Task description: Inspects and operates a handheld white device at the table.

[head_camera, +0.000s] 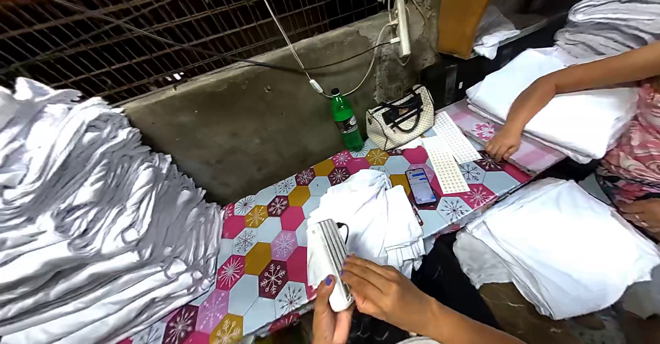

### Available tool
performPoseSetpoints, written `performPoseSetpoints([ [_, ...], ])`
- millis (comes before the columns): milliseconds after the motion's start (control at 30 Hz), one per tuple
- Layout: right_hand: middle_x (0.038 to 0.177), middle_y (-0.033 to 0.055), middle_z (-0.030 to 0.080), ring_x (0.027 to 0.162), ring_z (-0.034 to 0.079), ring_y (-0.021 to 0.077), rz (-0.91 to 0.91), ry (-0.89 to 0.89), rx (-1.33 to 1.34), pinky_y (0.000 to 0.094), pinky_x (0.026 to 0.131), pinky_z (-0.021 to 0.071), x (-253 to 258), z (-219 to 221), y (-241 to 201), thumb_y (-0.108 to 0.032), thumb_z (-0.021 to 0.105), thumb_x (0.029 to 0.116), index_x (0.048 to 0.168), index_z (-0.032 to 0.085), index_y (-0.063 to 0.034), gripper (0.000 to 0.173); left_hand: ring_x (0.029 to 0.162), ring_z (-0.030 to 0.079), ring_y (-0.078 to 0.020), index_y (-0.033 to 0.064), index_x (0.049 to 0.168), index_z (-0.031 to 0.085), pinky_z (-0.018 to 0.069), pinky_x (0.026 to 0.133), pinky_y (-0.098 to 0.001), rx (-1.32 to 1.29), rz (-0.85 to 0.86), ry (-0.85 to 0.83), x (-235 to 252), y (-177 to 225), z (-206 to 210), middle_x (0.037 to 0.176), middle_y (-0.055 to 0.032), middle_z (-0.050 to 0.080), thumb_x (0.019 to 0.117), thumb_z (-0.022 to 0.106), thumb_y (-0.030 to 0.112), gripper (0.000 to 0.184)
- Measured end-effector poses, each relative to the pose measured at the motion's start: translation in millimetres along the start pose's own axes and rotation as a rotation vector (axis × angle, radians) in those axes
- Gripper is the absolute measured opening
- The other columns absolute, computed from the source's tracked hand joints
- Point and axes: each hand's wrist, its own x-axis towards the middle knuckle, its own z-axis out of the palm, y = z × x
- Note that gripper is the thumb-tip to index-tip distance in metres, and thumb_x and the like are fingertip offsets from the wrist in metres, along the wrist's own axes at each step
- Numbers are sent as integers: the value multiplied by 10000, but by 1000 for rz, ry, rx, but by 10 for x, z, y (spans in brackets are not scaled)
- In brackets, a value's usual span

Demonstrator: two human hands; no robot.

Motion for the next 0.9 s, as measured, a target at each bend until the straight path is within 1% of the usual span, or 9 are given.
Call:
performPoseSetpoints([
  [200,1177,156,739,1166,701,213,66,16,-2,283,992,565,-16,-2,5,-153,580,1024,1178,682,3,242,828,753,-147,91,1021,709,637,739,-316,-5,-24,37,15,-27,60,914,-72,761,643,922,343,502],
  [367,1182,171,728,1145,706,208,55,27,-13,269,976,567,-40,26,21,-174,578,1031,1195,658,7,257,874,756,-162,78,1056,719,634,777,-324,-66,-42,-56,47,-50,-13,961,-91,763,718,891,327,454],
  [433,1176,164,732,1145,706,206,60,20,5,269,983,565,-43,32,31,-162,585,1023,1187,660,4,245,877,755,-175,67,1075,703,635,776,-333,-83,-62,-42,58,-56,-35,971,-101,759,707,898,340,498],
  [500,1162,150,736,1082,722,168,137,2,134,248,947,580,-37,-3,54,-141,621,998,1184,671,7,242,884,757,-207,60,1099,692,639,774,-365,-119,-107,-18,73,-55,-73,982,-121,755,673,916,360,566],
  [567,1126,133,745,945,736,111,266,-5,310,220,845,603,1,-88,66,-99,665,952,1206,667,22,282,890,758,-236,74,1123,681,642,761,-395,-149,-164,27,80,-52,-113,993,-135,753,606,938,408,667],
  [633,1130,130,751,934,747,100,359,-13,417,225,839,614,40,-175,67,-66,679,928,1216,663,42,308,903,760,-257,78,1134,689,643,761,-408,-201,-203,24,81,-58,-152,1008,-150,751,594,945,418,688],
  [700,1138,124,751,957,746,97,405,-18,455,223,857,611,40,-204,65,-63,687,917,1213,671,47,316,921,759,-265,76,1129,701,641,776,-409,-250,-225,-19,87,-74,-186,1026,-155,752,619,936,411,654],
  [800,1139,124,746,965,738,97,401,-41,415,209,873,598,9,-193,50,-66,690,910,1213,685,32,318,937,757,-267,72,1139,703,639,790,-407,-290,-229,-51,99,-87,-215,1046,-157,749,650,924,401,629],
  [900,1173,135,728,933,722,106,329,-65,287,194,845,588,-15,-142,18,-102,695,917,1200,694,10,304,934,758,-262,68,1154,694,641,784,-405,-282,-220,-39,94,-96,-218,1042,-157,748,638,929,405,659],
])
